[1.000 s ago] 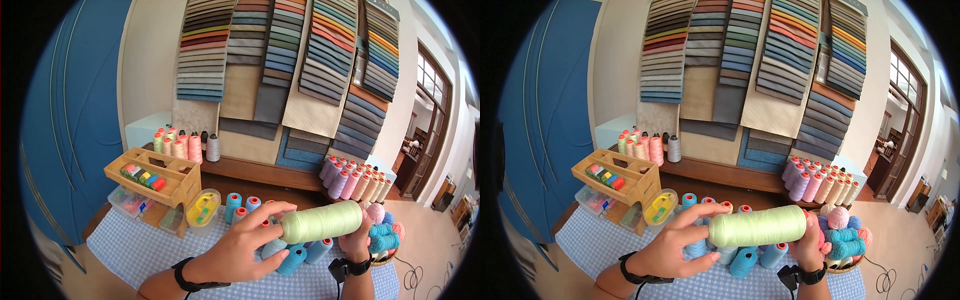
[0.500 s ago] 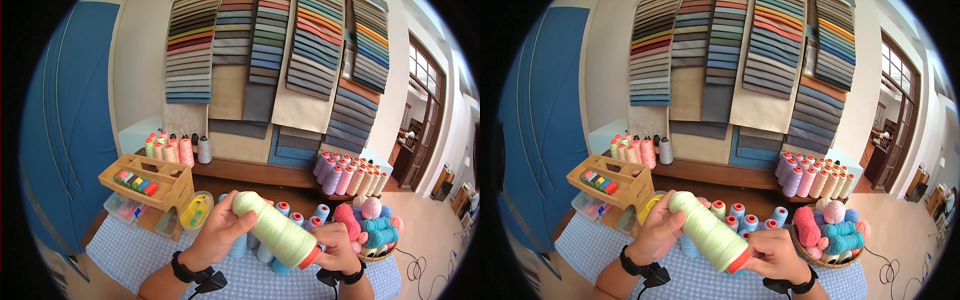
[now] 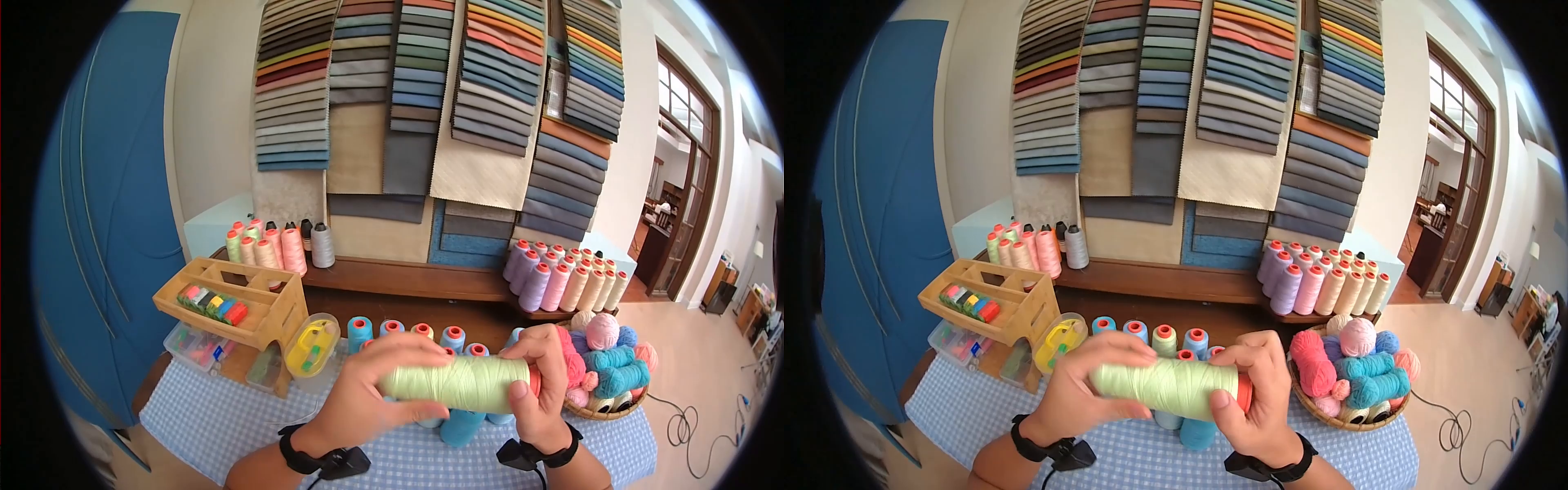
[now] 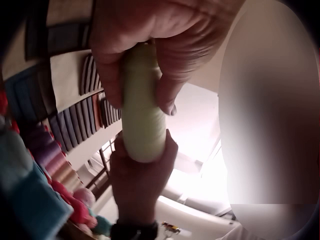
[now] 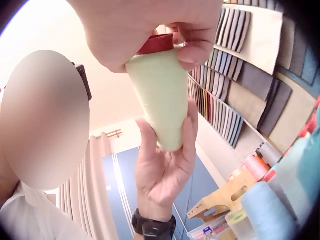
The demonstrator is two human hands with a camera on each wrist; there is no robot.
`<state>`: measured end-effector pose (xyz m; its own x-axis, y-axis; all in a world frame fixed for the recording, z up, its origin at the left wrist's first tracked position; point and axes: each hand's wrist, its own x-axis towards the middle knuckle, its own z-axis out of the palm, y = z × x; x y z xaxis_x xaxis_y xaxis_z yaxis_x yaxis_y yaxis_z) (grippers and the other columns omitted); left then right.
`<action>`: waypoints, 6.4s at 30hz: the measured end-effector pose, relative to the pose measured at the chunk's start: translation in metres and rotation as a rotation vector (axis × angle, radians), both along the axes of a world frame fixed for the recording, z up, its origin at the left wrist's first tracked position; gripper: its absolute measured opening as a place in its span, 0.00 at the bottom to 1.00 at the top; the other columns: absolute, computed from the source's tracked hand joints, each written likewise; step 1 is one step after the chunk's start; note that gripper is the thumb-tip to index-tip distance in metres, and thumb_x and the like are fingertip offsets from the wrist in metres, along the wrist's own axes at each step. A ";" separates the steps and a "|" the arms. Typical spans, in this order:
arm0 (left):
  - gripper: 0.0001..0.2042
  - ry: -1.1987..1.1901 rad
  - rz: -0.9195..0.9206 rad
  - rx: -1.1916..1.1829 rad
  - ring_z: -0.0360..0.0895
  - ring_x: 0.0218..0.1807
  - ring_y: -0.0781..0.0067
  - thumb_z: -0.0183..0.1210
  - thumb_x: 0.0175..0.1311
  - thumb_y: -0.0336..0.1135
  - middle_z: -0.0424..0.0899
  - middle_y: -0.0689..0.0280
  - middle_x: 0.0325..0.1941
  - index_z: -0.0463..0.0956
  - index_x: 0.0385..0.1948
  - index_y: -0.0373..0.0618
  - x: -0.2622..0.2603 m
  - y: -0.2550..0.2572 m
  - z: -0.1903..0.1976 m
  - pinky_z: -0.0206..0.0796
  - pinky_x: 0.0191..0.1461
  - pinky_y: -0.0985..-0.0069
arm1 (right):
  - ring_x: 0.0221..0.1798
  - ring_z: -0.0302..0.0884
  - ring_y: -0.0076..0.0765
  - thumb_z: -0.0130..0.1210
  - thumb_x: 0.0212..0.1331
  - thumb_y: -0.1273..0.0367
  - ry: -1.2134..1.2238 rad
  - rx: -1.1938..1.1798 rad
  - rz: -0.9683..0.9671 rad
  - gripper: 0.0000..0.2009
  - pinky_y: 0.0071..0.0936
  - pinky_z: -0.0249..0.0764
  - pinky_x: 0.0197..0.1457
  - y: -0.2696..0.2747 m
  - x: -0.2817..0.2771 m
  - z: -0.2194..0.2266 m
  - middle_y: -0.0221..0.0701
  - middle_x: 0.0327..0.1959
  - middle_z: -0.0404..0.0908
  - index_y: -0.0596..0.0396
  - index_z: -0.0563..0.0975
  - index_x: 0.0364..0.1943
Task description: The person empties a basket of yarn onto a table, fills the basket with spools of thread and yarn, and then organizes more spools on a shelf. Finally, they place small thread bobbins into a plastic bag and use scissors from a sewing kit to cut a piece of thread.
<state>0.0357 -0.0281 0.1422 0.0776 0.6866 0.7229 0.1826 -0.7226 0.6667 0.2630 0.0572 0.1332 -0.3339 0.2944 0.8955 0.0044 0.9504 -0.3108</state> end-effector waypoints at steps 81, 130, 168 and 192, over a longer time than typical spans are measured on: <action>0.09 1.149 0.420 0.687 0.78 0.52 0.73 0.66 0.52 0.37 0.80 0.77 0.49 0.83 0.37 0.60 0.013 -0.006 -0.001 0.72 0.43 0.76 | 0.39 0.82 0.30 0.63 0.65 0.70 -0.407 -0.388 0.297 0.09 0.27 0.76 0.42 -0.016 0.019 0.034 0.35 0.38 0.85 0.61 0.84 0.45; 0.07 1.346 0.294 0.739 0.75 0.48 0.74 0.59 0.62 0.39 0.75 0.78 0.40 0.78 0.41 0.60 0.029 -0.023 0.005 0.67 0.43 0.78 | 0.30 0.79 0.50 0.59 0.66 0.69 -0.678 -0.100 0.523 0.11 0.41 0.75 0.32 -0.013 0.027 0.030 0.40 0.32 0.81 0.64 0.79 0.46; 0.04 1.139 0.238 0.598 0.76 0.42 0.73 0.61 0.54 0.35 0.76 0.73 0.34 0.78 0.31 0.55 0.037 -0.029 -0.001 0.65 0.41 0.74 | 0.21 0.75 0.43 0.58 0.70 0.63 -0.811 -0.070 0.285 0.11 0.34 0.70 0.24 -0.022 0.018 0.032 0.33 0.20 0.78 0.55 0.81 0.33; 0.04 1.310 0.765 0.526 0.69 0.23 0.76 0.63 0.51 0.33 0.65 0.73 0.19 0.79 0.28 0.50 0.006 -0.030 -0.001 0.60 0.28 0.75 | 0.43 0.78 0.36 0.68 0.54 0.58 -0.593 0.262 -0.147 0.27 0.32 0.72 0.42 -0.057 -0.009 0.034 0.32 0.44 0.79 0.59 0.78 0.55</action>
<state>0.0419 -0.0576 0.1416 0.5749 0.5617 0.5949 0.8096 -0.2853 -0.5130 0.2540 -0.0001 0.1675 -0.7649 0.1720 0.6208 0.2388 0.9707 0.0253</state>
